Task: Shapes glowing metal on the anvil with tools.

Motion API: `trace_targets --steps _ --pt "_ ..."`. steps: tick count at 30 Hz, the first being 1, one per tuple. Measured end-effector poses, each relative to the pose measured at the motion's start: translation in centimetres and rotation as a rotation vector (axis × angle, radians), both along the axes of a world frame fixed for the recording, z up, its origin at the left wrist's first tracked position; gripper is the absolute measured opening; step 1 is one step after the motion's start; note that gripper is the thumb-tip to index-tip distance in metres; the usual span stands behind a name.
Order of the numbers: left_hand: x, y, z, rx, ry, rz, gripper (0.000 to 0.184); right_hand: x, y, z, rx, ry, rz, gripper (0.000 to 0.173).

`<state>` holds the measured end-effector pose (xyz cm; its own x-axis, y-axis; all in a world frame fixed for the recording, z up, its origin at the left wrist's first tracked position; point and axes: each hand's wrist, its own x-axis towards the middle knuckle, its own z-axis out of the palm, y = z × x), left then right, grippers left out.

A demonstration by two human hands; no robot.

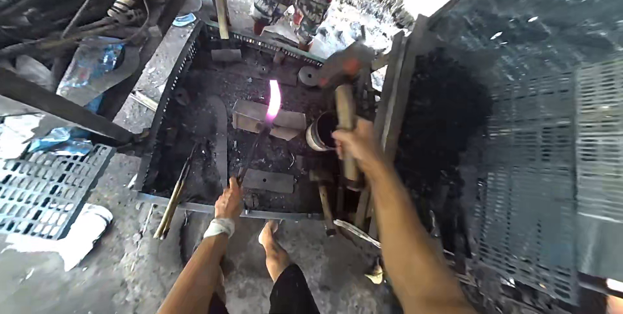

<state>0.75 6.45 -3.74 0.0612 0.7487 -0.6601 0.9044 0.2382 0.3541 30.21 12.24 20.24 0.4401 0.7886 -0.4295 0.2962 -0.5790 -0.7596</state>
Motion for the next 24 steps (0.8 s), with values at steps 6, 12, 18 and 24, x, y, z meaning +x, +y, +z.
trace_targets --steps 6,12,18,24 --pt "-1.2 0.9 1.1 -0.082 0.054 -0.016 0.051 1.0 -2.3 21.2 0.424 -0.518 0.083 0.054" --pt "0.0 1.1 0.7 -0.14 0.12 0.027 0.049 -1.4 6.7 14.9 0.725 -0.769 -0.09 0.073" --pt "1.4 0.5 1.2 -0.195 0.115 0.063 0.048 -8.4 6.7 -17.4 -0.109 -0.077 0.0 0.038" --pt "0.7 -0.8 3.1 -0.112 0.108 0.058 0.05 -3.1 2.2 4.1 0.077 -0.039 0.091 0.037"
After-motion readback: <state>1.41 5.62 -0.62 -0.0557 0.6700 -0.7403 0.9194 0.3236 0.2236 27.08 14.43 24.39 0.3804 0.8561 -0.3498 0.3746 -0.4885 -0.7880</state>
